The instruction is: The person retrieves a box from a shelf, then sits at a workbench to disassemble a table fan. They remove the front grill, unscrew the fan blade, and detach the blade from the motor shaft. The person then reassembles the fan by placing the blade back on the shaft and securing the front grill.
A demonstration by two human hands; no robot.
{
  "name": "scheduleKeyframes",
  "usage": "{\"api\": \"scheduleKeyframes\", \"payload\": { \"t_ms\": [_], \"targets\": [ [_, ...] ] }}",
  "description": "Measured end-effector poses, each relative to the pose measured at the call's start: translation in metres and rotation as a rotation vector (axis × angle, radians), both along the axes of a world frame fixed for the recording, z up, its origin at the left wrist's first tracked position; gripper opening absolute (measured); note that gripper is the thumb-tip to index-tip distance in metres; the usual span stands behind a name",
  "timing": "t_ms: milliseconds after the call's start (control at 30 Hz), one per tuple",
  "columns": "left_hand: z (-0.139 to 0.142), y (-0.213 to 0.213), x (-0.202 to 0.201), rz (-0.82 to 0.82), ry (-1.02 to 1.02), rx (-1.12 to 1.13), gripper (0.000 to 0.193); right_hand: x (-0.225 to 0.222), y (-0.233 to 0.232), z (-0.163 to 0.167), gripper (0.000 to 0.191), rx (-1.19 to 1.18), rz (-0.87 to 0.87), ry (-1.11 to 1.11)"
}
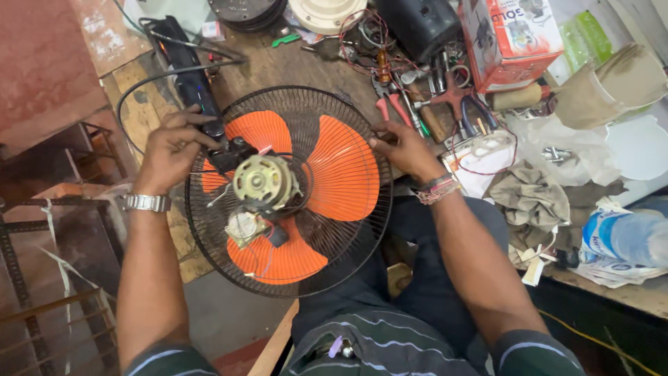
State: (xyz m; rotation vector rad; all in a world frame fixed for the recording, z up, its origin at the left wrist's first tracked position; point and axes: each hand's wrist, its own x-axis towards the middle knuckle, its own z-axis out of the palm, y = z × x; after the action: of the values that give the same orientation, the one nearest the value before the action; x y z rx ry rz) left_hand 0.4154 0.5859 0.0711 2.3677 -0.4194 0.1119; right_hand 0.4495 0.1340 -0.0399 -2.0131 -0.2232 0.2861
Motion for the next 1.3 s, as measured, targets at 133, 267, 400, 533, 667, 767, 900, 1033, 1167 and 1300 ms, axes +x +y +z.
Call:
{"api": "scheduleKeyframes", "payload": {
  "t_ms": [133, 267, 400, 533, 667, 767, 900, 1033, 1167, 1300],
  "targets": [
    [0.026, -0.019, 0.007, 0.166, 0.032, 0.299, 0.019, -0.003, 0.006, 0.003, 0.048, 0.333, -0.103, 0.170],
    [0.038, -0.066, 0.016, 0.180, -0.169, 0.654, 0.007, -0.013, 0.023, 0.008, 0.043, 0.315, -0.095, 0.065],
    [0.019, -0.105, 0.057, -0.099, -0.075, 0.408, 0.031, -0.019, 0.036, 0.010, 0.037, 0.320, -0.151, 0.077],
    [-0.025, -0.130, 0.115, -0.577, 0.026, 0.292, 0.077, -0.019, 0.035, 0.010, 0.038, 0.293, -0.139, 0.043],
    [-0.058, -0.140, 0.139, -0.494, 0.296, 0.387, 0.086, -0.016, 0.030, 0.008, 0.040, 0.184, -0.106, 0.093],
    [-0.071, -0.151, 0.148, -0.402, 0.389, 0.477, 0.089, -0.015, 0.028, 0.006, 0.041, 0.144, -0.079, 0.075],
    [-0.082, -0.158, 0.150, -0.324, 0.410, 0.656, 0.087, -0.012, 0.026, 0.002, 0.040, 0.043, -0.040, 0.053],
    [-0.088, -0.151, 0.149, -0.333, 0.395, 0.616, 0.085, 0.010, 0.017, 0.003, 0.028, -0.304, -0.074, -0.212],
    [-0.090, -0.143, 0.149, -0.408, 0.407, 0.608, 0.086, 0.054, 0.011, -0.001, 0.024, -0.620, -0.139, -0.546],
    [-0.090, -0.136, 0.155, -0.426, 0.374, 0.592, 0.087, 0.093, 0.018, -0.020, 0.026, -0.938, -0.032, -0.810]
  ]
}}
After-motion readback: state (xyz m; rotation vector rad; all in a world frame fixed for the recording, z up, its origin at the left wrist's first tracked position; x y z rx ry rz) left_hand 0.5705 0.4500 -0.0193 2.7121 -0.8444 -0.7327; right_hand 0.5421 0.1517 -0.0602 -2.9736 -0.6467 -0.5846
